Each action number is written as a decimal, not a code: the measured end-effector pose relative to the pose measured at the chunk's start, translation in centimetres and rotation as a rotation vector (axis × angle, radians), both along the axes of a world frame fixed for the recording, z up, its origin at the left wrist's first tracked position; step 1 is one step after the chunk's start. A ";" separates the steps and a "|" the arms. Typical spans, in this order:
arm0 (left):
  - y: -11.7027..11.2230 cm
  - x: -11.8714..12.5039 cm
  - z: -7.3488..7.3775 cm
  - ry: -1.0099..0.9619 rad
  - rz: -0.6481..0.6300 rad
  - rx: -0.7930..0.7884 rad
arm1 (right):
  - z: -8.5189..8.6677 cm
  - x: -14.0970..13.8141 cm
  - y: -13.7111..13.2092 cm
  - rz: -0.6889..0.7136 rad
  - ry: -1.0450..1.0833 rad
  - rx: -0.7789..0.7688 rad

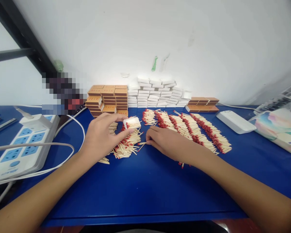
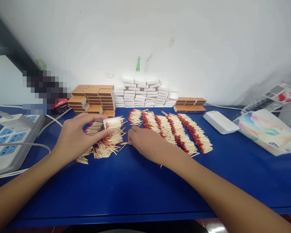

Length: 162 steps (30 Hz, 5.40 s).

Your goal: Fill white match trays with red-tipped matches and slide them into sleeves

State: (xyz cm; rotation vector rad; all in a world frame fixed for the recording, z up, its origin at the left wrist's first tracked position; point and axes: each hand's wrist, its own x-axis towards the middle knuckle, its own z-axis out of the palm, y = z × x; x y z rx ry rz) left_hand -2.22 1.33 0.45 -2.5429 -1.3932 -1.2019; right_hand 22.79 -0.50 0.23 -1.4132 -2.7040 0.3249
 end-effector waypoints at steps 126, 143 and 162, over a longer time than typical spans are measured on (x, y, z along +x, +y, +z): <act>-0.2 0.4 0.1 0.019 0.023 0.025 | -1.0 1.9 4.0 -0.061 -0.041 0.326; -0.3 0.3 0.1 0.018 0.012 0.041 | -1.7 2.4 4.8 -0.053 0.021 0.368; -0.1 0.3 0.0 0.029 0.000 0.041 | -1.2 2.2 4.2 0.038 0.169 0.233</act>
